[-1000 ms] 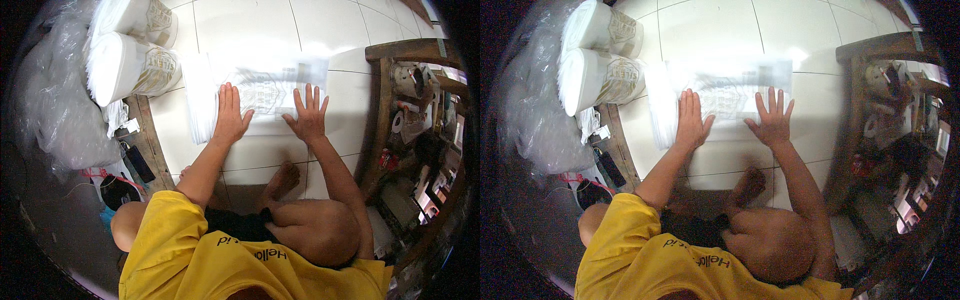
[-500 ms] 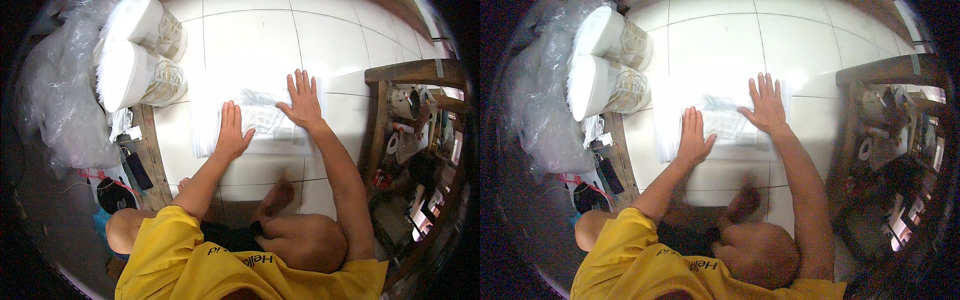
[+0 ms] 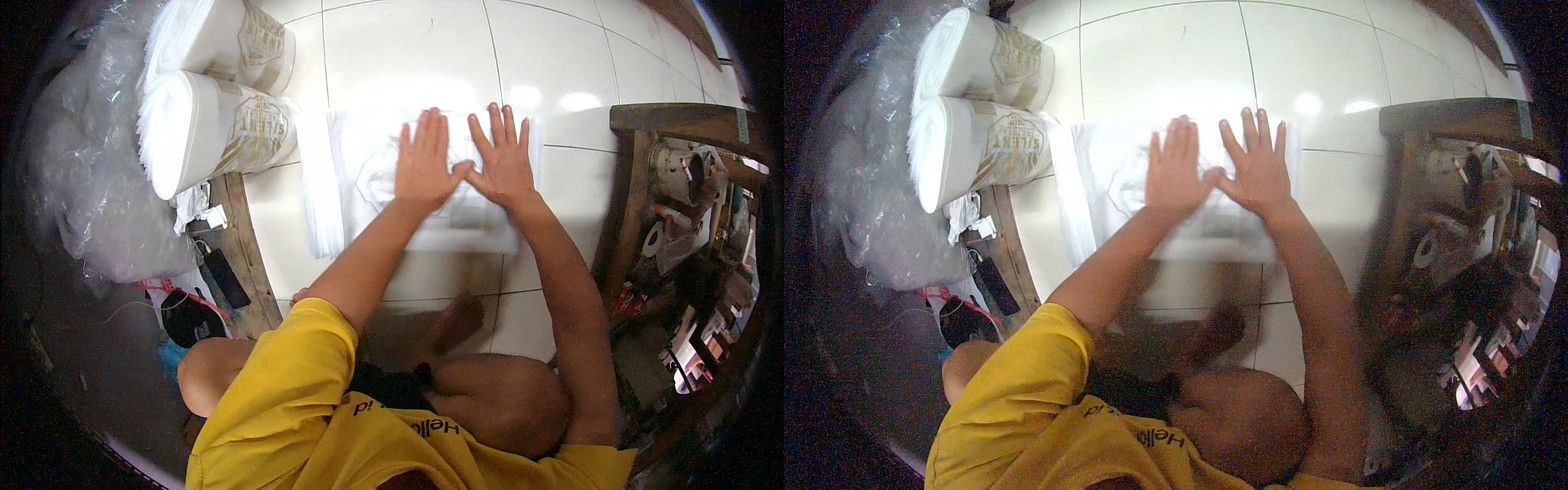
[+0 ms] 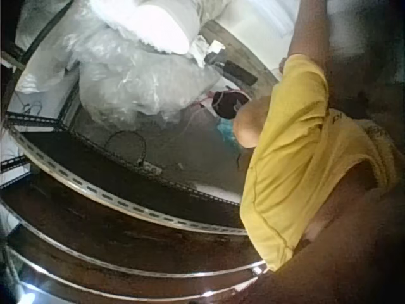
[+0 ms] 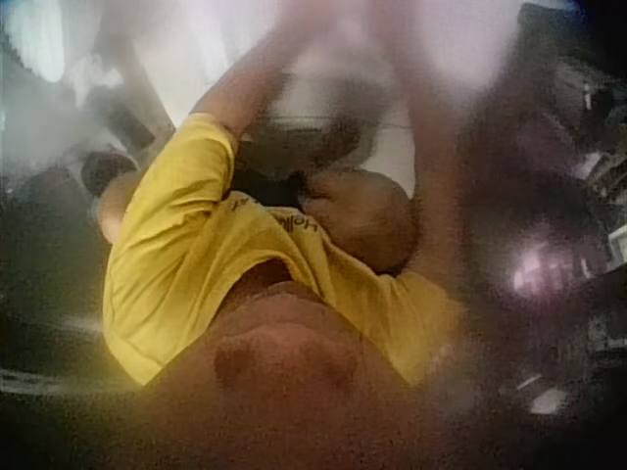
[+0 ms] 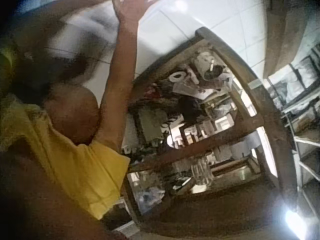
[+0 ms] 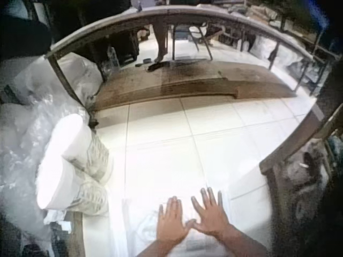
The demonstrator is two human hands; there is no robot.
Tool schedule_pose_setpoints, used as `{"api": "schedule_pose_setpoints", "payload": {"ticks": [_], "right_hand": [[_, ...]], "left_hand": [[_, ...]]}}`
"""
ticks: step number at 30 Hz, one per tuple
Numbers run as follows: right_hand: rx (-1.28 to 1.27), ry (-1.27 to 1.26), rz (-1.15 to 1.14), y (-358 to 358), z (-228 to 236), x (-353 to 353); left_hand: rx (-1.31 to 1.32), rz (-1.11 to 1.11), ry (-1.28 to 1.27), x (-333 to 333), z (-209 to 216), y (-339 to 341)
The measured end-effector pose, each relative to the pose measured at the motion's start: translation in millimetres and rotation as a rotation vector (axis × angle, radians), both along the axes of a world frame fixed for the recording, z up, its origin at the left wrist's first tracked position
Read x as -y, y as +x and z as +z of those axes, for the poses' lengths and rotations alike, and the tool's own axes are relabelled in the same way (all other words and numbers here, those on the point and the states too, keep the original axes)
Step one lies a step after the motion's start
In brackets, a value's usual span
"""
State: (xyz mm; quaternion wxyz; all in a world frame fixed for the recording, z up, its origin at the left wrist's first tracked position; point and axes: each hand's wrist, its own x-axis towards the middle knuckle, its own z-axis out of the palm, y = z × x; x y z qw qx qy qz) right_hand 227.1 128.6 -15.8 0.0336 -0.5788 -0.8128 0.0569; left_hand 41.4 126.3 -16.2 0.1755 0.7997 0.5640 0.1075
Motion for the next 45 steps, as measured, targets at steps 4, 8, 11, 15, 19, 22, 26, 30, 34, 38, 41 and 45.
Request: {"api": "schedule_pose_setpoints", "payload": {"ticks": [4,8,11,15,19,22,26,30,34,38,41,45], "right_hand": [[0.009,-0.014,0.003,3.2,2.7,2.5],[0.085,-0.063,-0.013,-0.4,5.4,3.3],[0.054,-0.023,0.003,-3.2,3.9,0.3],[0.090,-0.072,0.001,-2.6,7.5,0.0],[0.113,-0.095,-0.015,-4.3,14.0,-0.8],[0.102,-0.018,0.009,-4.4,0.3,-3.3],[0.048,-0.002,0.001,-1.0,-1.9,1.0],[0.061,-0.040,-0.002,-3.3,3.2,2.6],[0.075,-0.136,-0.023,-7.1,11.5,8.6],[0.117,-0.152,-0.021,-6.1,15.1,0.7],[0.114,-0.092,-0.002,-4.0,9.8,1.1],[0.065,-0.041,0.013,-3.0,6.3,0.5]], "left_hand": [[-0.036,0.146,0.028,-2.1,-0.2,-41.4],[0.106,0.228,0.014,-0.4,-1.8,-65.8],[0.161,0.238,-0.003,0.0,0.7,-71.0],[0.184,0.265,-0.031,-4.9,2.7,-66.6],[0.039,0.264,0.029,-14.7,12.4,-23.6],[0.163,-0.070,0.066,-16.8,12.0,17.2],[0.080,-0.035,0.016,-8.3,-1.1,9.5],[-0.112,0.091,-0.057,-11.0,-3.1,-19.1],[0.129,0.233,-0.020,-8.2,-8.8,-67.0],[0.205,0.281,-0.065,-13.4,0.4,-72.1],[0.191,0.287,-0.044,-17.4,3.3,-67.6],[0.042,0.354,-0.003,-22.5,10.5,-34.0]]}}
